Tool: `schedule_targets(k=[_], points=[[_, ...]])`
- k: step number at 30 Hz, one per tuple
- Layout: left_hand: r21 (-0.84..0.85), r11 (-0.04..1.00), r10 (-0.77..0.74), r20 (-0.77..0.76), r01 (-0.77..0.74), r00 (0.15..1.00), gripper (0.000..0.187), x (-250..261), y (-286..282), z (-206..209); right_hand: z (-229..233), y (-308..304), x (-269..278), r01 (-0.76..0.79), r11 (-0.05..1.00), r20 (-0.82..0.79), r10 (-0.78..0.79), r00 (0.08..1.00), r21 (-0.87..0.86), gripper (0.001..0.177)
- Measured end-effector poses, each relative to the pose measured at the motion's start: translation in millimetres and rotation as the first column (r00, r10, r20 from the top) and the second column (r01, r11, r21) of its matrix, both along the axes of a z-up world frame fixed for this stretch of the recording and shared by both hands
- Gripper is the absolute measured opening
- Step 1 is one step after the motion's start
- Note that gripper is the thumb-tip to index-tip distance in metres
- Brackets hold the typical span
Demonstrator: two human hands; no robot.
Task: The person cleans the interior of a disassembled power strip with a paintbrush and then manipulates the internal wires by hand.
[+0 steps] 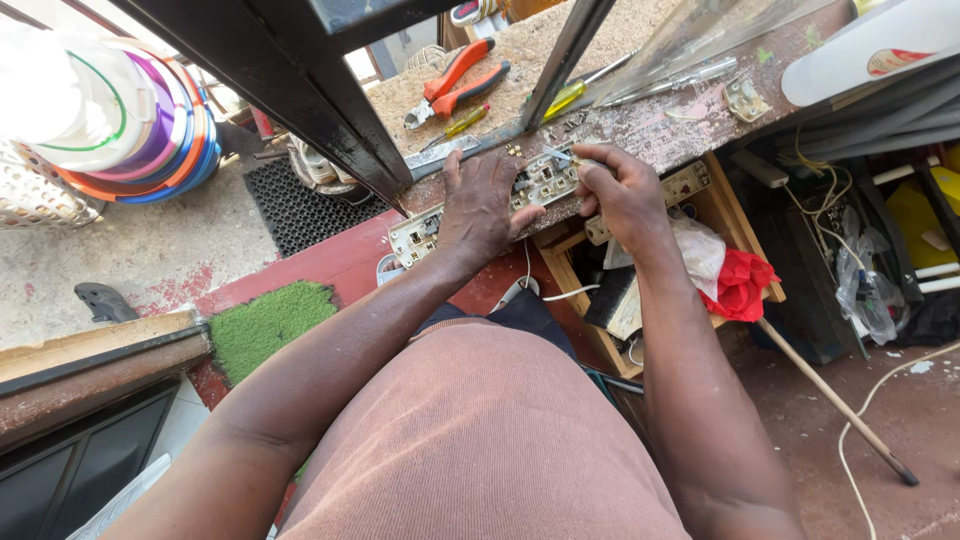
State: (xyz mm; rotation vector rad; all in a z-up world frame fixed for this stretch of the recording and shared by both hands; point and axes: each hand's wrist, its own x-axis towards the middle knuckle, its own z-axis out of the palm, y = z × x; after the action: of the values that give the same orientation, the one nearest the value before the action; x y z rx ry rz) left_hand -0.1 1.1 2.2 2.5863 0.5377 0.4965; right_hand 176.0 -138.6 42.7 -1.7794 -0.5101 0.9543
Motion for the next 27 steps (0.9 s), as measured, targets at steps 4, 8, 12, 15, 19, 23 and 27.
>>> schedule_targets(k=[4,8,12,15,19,23,27], points=[[-0.024,1.0,-0.005,0.001,0.005,1.0,0.073,-1,0,-1,1,-6,-17,0.057,0.998,-0.064,-0.054,0.996,0.035,0.031],[-0.058,0.998,0.006,-0.033,-0.008,0.999,0.075,1,1,0,-5,2,-32,-0.012,0.945,0.432,0.16,0.887,-0.326,0.032],[-0.077,0.997,0.009,-0.093,-0.016,0.996,0.067,3,1,0,-6,23,-47,-0.045,0.941,0.625,0.258,0.737,-0.335,0.025],[-0.049,0.999,0.012,-0.036,-0.014,0.999,0.065,0,2,-4,-4,36,-53,0.023,0.903,0.648,0.29,0.704,-0.429,0.023],[-0.02,1.0,0.006,0.001,-0.006,1.0,0.067,0,2,-8,-9,46,-51,0.066,0.849,0.614,0.323,0.721,-0.524,0.022],[-0.059,0.998,0.015,-0.036,-0.017,0.999,0.071,1,1,-9,-28,42,-45,0.022,0.837,0.599,0.372,0.709,-0.546,0.02],[-0.019,1.0,0.018,-0.006,-0.018,1.0,0.073,0,0,-8,-39,23,-40,-0.081,0.944,0.725,0.299,0.62,-0.32,0.015]])
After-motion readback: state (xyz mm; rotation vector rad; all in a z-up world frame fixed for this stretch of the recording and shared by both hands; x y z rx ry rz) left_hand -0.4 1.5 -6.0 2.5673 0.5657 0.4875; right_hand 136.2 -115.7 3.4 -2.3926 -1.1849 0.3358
